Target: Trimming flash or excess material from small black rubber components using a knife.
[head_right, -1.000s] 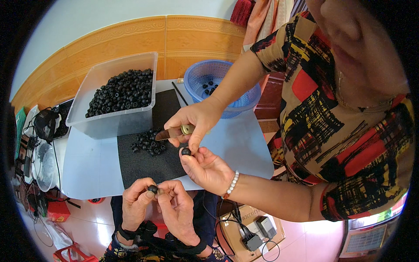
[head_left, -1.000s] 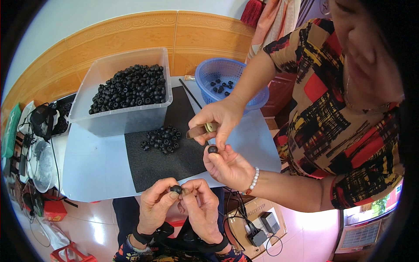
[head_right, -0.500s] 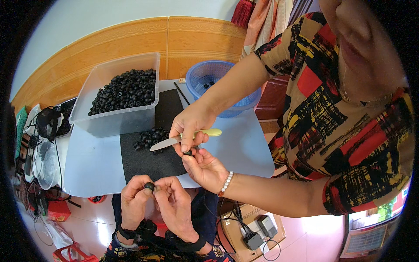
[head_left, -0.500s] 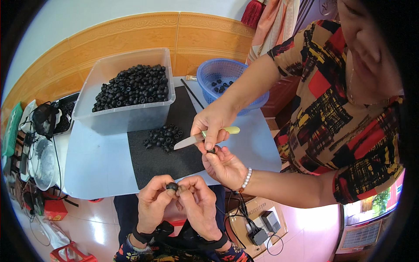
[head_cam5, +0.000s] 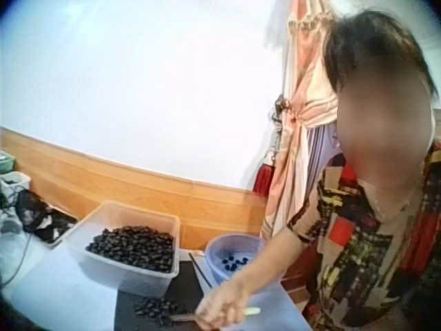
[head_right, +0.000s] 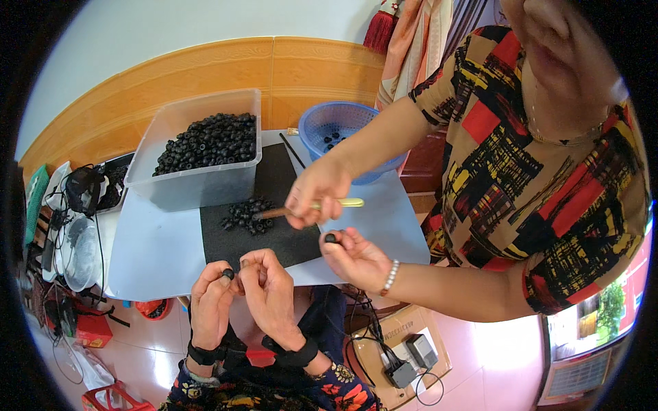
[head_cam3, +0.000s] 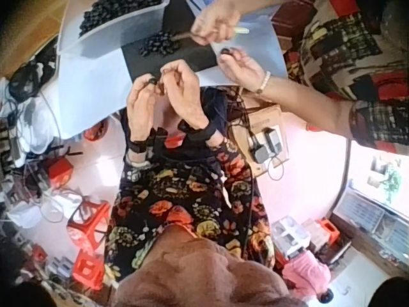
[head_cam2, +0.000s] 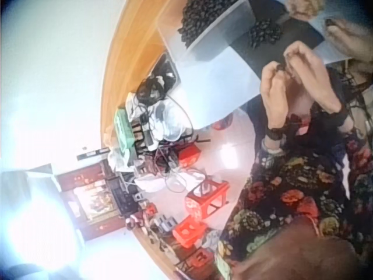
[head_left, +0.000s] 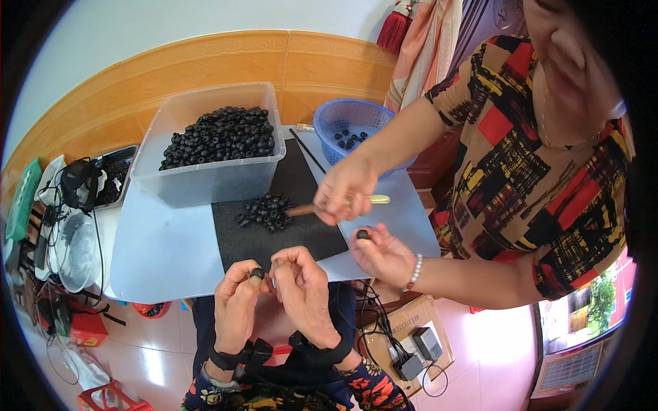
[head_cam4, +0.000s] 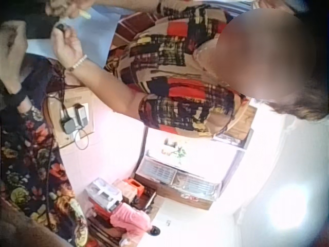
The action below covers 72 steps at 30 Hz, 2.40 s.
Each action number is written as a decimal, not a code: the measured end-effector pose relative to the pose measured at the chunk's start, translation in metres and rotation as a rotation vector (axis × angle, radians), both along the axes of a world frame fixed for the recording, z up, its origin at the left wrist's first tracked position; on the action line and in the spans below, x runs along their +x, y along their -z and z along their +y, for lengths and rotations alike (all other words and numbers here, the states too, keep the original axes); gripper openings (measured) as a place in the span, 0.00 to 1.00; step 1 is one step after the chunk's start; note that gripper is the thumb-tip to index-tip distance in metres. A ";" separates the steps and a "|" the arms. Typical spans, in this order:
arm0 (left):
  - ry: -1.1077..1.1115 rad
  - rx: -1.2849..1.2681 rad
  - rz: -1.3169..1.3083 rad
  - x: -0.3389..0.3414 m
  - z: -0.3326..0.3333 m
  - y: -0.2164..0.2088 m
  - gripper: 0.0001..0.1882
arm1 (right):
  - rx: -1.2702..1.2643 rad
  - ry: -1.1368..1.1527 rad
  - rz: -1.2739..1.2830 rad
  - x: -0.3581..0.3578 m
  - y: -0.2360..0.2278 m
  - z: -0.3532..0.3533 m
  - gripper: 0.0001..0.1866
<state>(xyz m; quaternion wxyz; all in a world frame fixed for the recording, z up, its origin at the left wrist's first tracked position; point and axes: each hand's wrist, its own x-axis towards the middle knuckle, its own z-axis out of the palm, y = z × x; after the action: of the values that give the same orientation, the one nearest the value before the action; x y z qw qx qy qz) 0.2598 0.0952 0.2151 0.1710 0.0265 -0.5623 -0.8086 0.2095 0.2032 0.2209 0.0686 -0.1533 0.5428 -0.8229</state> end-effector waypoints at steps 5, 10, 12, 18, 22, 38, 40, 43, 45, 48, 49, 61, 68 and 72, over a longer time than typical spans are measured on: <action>0.003 0.022 0.032 -0.004 -0.003 0.010 0.08 | 0.181 0.171 0.221 -0.013 0.013 -0.005 0.03; 0.031 0.061 -0.008 -0.013 -0.008 0.023 0.08 | 0.182 0.209 0.231 -0.019 0.021 -0.002 0.03; 0.052 0.071 0.005 -0.018 -0.011 0.029 0.08 | 0.168 0.278 0.239 -0.024 0.027 0.000 0.03; 0.063 0.076 -0.031 -0.027 -0.020 0.036 0.08 | 0.370 0.455 0.445 -0.057 0.030 0.003 0.03; 0.026 0.064 -0.075 -0.032 -0.031 0.035 0.08 | 0.610 0.504 0.651 -0.086 0.038 -0.008 0.07; 0.120 0.303 -0.007 -0.039 -0.079 0.052 0.10 | 1.102 0.192 1.066 -0.129 0.071 -0.068 0.08; 0.133 0.323 0.005 -0.039 -0.080 0.050 0.10 | 1.090 0.144 1.156 -0.135 0.069 -0.065 0.07; 0.151 0.328 0.026 -0.042 -0.079 0.052 0.10 | 1.049 0.111 1.180 -0.141 0.073 -0.059 0.10; 0.150 0.313 0.035 -0.043 -0.078 0.054 0.10 | 1.030 0.056 1.143 -0.140 0.067 -0.054 0.13; 0.113 0.260 0.052 -0.045 -0.079 0.058 0.10 | 1.017 0.111 1.133 -0.140 0.074 -0.057 0.15; 0.132 0.274 0.054 -0.046 -0.081 0.060 0.10 | 1.019 0.112 1.133 -0.141 0.075 -0.057 0.15; 0.148 0.265 0.066 -0.051 -0.075 0.060 0.09 | 1.036 0.157 1.214 -0.152 0.081 -0.055 0.10; 0.074 0.205 0.042 -0.050 -0.069 0.047 0.07 | 0.713 0.115 0.823 -0.130 0.058 -0.053 0.06; 0.066 0.161 0.073 -0.050 -0.073 0.050 0.09 | 0.456 -0.153 0.401 -0.106 0.042 -0.054 0.07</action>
<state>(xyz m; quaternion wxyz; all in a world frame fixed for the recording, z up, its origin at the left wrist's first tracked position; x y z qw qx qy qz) 0.2096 0.0222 0.1649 0.1618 -0.0079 -0.4894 -0.8569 0.1040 0.1491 0.1788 0.0545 -0.3338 0.7029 -0.6257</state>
